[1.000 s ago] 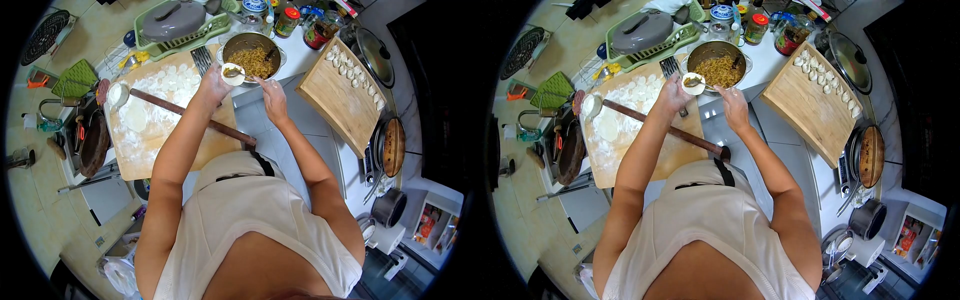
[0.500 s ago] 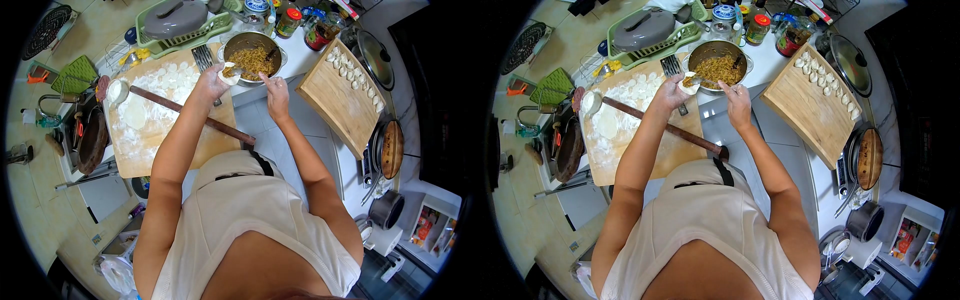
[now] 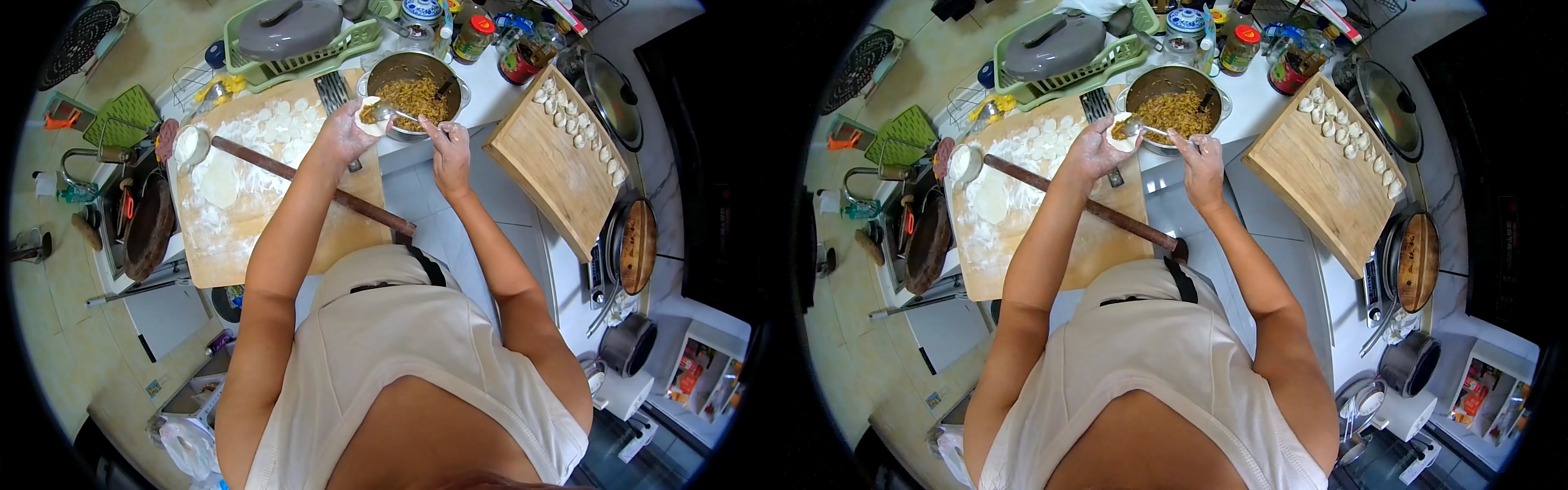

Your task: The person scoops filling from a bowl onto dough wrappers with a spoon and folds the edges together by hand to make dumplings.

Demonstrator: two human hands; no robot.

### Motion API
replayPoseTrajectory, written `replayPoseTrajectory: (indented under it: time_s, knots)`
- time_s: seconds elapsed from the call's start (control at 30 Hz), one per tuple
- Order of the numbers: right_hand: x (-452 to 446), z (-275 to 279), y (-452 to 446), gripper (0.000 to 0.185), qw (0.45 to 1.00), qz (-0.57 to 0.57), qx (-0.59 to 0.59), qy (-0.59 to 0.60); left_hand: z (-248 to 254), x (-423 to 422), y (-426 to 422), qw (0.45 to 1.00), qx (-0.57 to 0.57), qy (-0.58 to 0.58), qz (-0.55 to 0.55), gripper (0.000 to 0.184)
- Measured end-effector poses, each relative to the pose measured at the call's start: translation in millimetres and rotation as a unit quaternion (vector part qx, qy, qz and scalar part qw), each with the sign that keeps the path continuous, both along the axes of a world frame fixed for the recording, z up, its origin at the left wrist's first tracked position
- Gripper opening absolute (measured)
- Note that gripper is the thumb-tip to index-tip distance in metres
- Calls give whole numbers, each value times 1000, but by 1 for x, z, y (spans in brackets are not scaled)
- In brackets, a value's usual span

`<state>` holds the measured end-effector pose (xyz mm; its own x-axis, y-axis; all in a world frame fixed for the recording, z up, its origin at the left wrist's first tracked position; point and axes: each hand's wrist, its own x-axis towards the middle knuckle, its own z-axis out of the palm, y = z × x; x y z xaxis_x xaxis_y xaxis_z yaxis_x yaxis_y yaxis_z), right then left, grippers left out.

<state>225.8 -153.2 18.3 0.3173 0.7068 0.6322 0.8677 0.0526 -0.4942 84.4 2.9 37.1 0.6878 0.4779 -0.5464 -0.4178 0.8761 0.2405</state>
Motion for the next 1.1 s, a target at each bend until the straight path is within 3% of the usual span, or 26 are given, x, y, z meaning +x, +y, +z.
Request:
replayPoseTrajectory:
  time_s: [0.2,0.27,0.6,1.1]
  knots:
    - [7,3,1,46,999,-16,32,-25,-2,0,-1,999,17,47,11,34]
    - [11,1,2,46,998,-43,41,25,-11,0,0,999,16,47,18,33]
    - [-30,37,-16,38,974,-54,-67,212,-19,4,-1,987,24,-110,112,38]
    - [-54,21,-17,48,990,-52,-23,127,-11,21,-15,979,68,-123,146,39]
